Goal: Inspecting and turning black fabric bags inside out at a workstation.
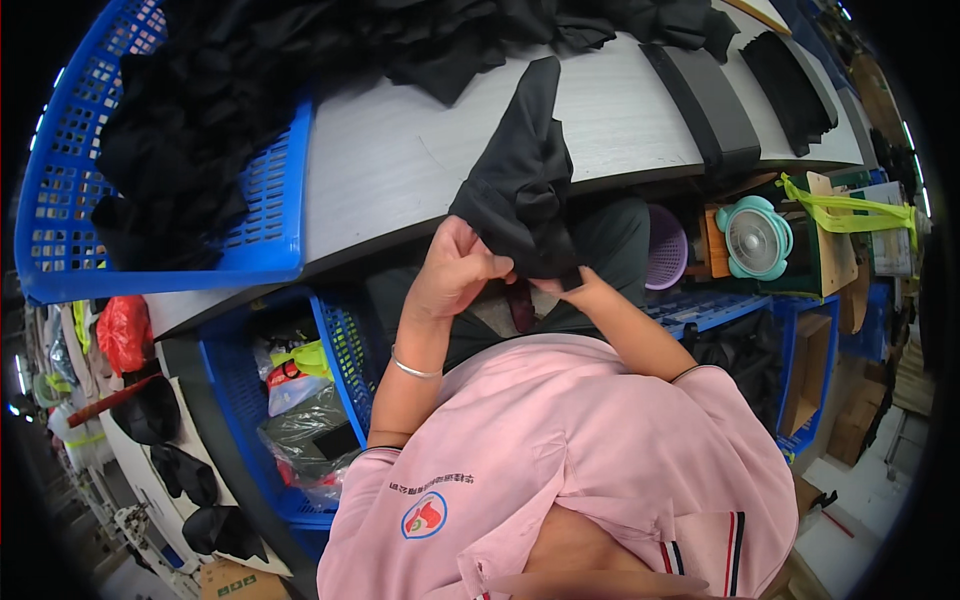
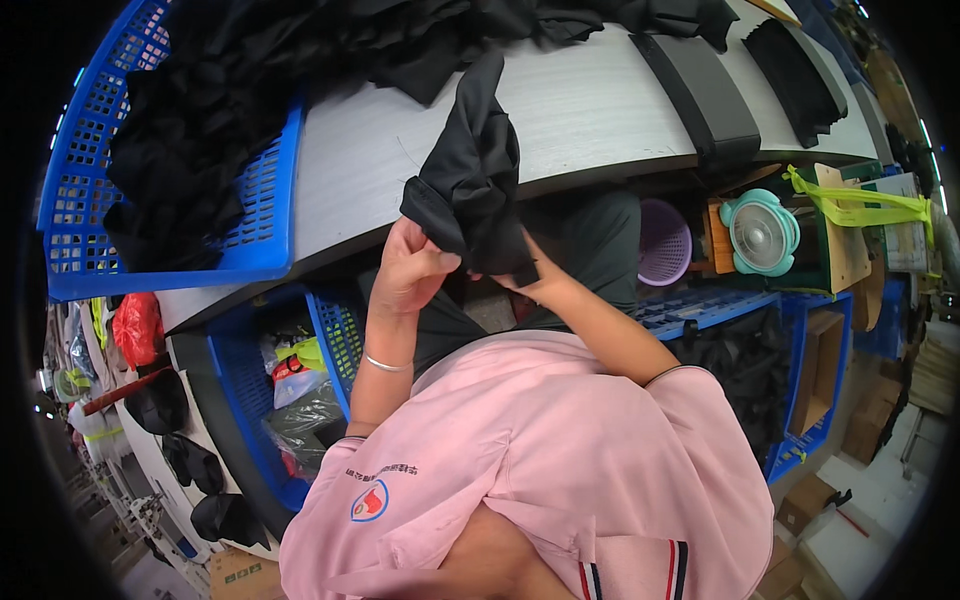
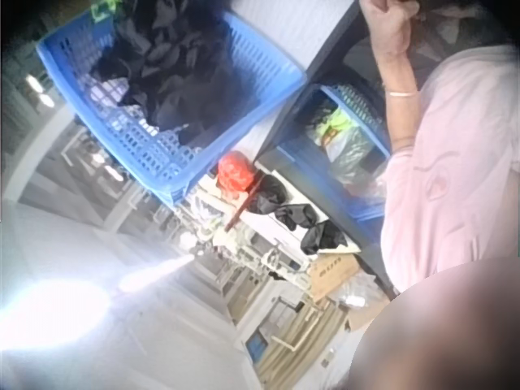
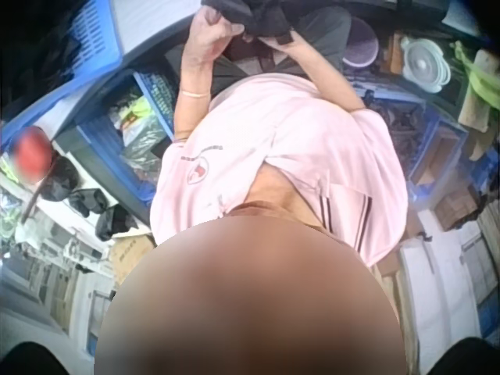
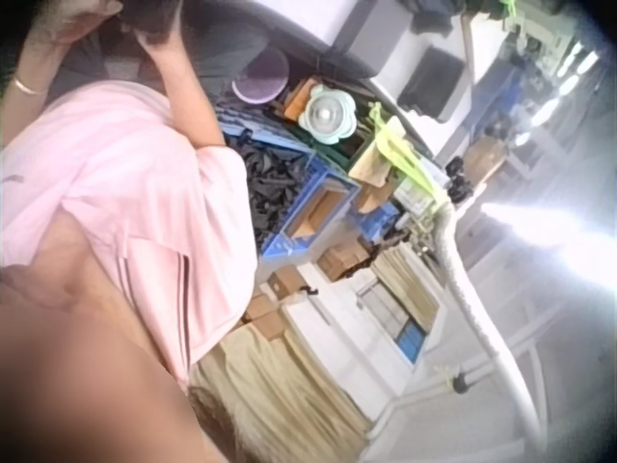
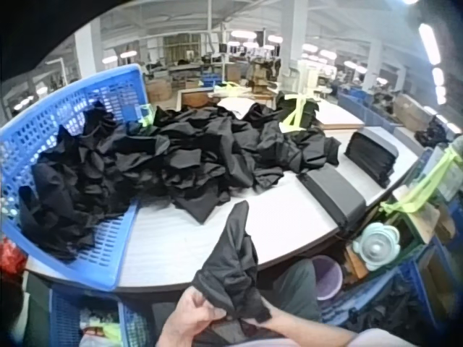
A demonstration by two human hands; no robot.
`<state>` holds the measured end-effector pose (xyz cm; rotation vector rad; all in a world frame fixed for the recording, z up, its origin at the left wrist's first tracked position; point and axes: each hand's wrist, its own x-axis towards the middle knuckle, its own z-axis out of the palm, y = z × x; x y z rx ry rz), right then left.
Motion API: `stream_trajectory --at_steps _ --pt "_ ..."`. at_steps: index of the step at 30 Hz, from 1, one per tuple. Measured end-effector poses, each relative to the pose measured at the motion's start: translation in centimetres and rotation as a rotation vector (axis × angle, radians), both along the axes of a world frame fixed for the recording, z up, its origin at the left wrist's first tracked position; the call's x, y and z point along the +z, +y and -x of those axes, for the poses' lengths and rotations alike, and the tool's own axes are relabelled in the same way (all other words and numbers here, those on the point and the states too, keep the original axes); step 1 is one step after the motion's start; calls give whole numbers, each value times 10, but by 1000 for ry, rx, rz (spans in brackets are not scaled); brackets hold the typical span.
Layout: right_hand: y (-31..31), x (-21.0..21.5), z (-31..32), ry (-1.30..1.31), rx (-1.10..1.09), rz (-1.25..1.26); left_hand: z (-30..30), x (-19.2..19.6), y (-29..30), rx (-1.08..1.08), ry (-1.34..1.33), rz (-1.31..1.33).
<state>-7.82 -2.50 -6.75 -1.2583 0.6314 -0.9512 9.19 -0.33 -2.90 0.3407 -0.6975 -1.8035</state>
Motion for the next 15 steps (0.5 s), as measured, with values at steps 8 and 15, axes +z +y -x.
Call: stream_trajectory --at_steps 8,15 --pt "-2 25 -6 520 173 -260 7 -71 -16 586 -1055 455" --pt "12 34 -8 430 536 -199 -1 -84 4 211 42 -239"
